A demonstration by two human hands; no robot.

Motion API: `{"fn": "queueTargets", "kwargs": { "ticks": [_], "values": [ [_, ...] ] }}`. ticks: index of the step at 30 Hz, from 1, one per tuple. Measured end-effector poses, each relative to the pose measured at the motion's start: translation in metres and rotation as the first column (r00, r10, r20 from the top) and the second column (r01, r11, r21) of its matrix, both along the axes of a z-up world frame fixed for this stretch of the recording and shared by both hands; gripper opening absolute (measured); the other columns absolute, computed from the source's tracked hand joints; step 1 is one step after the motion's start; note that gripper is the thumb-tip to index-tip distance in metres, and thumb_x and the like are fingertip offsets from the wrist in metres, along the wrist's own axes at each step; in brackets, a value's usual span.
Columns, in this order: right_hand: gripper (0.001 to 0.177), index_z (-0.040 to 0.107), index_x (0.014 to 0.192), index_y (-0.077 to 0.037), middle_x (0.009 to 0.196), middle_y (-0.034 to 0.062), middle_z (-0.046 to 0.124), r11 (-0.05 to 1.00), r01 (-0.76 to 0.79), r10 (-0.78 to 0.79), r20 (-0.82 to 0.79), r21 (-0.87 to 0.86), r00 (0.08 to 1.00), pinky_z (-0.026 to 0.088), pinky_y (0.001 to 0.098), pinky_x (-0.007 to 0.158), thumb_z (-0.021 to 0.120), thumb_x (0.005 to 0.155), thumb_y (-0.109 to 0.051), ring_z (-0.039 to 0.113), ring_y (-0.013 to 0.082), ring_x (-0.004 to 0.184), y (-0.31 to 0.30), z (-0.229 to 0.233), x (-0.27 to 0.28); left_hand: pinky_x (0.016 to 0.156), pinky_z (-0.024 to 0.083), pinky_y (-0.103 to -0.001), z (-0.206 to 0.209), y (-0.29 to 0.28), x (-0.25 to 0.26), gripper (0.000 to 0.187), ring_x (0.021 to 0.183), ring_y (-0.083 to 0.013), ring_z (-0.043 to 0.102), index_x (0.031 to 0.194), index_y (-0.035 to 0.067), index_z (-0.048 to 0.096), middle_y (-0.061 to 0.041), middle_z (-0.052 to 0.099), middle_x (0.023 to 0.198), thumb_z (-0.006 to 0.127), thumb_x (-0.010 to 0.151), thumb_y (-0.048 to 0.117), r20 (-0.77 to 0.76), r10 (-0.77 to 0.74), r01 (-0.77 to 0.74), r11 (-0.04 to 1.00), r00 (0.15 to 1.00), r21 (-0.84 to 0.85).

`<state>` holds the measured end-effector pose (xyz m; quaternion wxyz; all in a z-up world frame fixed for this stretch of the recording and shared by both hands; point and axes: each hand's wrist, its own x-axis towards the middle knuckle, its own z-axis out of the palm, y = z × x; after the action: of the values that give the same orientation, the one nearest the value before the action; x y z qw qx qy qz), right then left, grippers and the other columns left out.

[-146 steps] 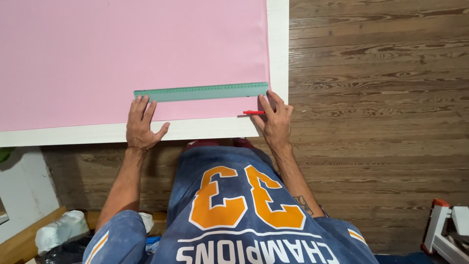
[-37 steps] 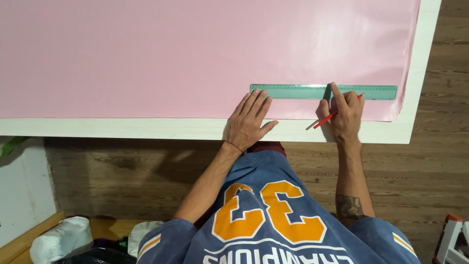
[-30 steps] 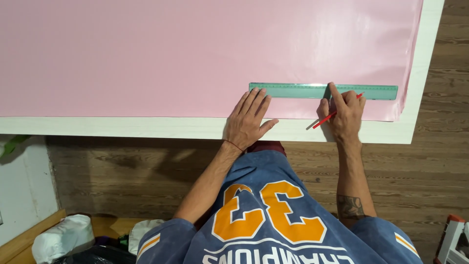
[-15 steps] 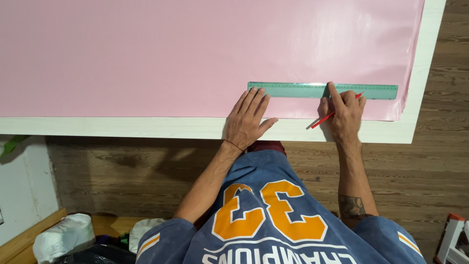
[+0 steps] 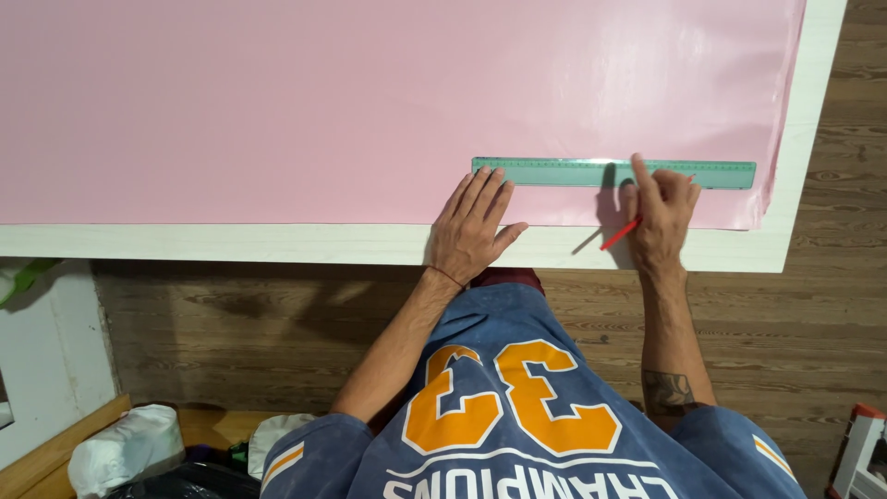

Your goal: Measuring and marking lines on a large sheet of pink leather using a ruler and a pencil.

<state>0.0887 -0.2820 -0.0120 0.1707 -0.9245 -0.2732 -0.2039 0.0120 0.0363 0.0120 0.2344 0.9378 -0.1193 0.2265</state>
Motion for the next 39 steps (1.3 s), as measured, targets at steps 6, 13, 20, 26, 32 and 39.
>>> {"fn": "queueTargets", "kwargs": {
  "ticks": [6,13,20,26,32,39],
  "values": [
    [0.060,0.053,0.128,0.009,0.123,0.0205,0.044,0.578,0.072,0.242,-0.256,0.813,0.936,0.047,0.0315,0.059,0.032,0.115,-0.046,0.058,0.0233,0.067,0.045,-0.016,0.033,0.123,0.044,-0.044,-0.002,-0.001,0.001,0.058,0.137,-0.0315,0.059,0.131,0.005,0.070,-0.017,0.065,0.138,0.062,0.102,0.055,0.021,0.019,-0.020,1.000,1.000,0.007],
    [0.021,0.062,0.104,0.012,0.114,0.0239,0.060,0.526,0.167,0.664,-0.526,0.834,0.532,0.062,0.0416,0.057,0.080,0.097,0.003,0.073,0.0353,0.085,0.151,0.020,0.074,0.123,0.045,-0.044,-0.001,0.000,0.002,0.058,0.136,-0.0315,0.060,0.130,0.006,0.070,-0.017,0.066,0.136,0.061,0.101,0.056,0.032,0.023,-0.023,1.000,0.999,0.010],
    [0.022,0.071,0.089,0.002,0.078,0.0109,0.062,0.750,-0.080,0.616,-0.650,0.656,0.445,0.044,0.0243,0.051,0.090,0.090,-0.010,0.057,0.0112,0.064,0.164,0.017,0.082,0.121,0.046,-0.045,-0.004,-0.002,0.002,0.051,0.129,-0.0332,0.063,0.125,0.006,0.071,-0.017,0.067,0.128,0.063,0.100,0.051,0.053,0.035,-0.034,0.999,0.998,-0.014],
    [0.025,0.068,0.090,0.003,0.078,0.0132,0.065,0.777,-0.088,0.594,-0.679,0.623,0.432,0.042,0.0241,0.053,0.088,0.093,-0.012,0.055,0.0113,0.065,0.159,0.013,0.082,0.121,0.047,-0.044,-0.003,-0.002,0.001,0.050,0.127,-0.0321,0.064,0.124,0.007,0.072,-0.016,0.068,0.125,0.062,0.101,0.051,0.049,0.039,-0.038,0.999,0.998,-0.013],
    [0.023,0.069,0.089,0.002,0.074,0.0132,0.064,0.785,-0.095,0.591,-0.693,0.612,0.413,0.042,0.0219,0.054,0.087,0.094,-0.011,0.056,0.0110,0.063,0.164,0.021,0.083,0.121,0.047,-0.045,0.001,0.000,0.002,0.049,0.128,-0.0328,0.064,0.125,0.007,0.071,-0.016,0.068,0.126,0.063,0.101,0.049,0.043,0.031,-0.031,0.999,0.999,-0.013],
    [0.025,0.068,0.088,0.002,0.073,0.0128,0.064,0.782,-0.091,0.594,-0.693,0.617,0.408,0.043,0.0217,0.054,0.087,0.095,-0.012,0.057,0.0107,0.063,0.171,0.028,0.084,0.122,0.046,-0.045,-0.003,-0.002,0.003,0.050,0.130,-0.0329,0.063,0.126,0.007,0.071,-0.016,0.067,0.129,0.063,0.101,0.049,0.050,0.035,-0.035,0.999,0.998,-0.001]
  ]
}}
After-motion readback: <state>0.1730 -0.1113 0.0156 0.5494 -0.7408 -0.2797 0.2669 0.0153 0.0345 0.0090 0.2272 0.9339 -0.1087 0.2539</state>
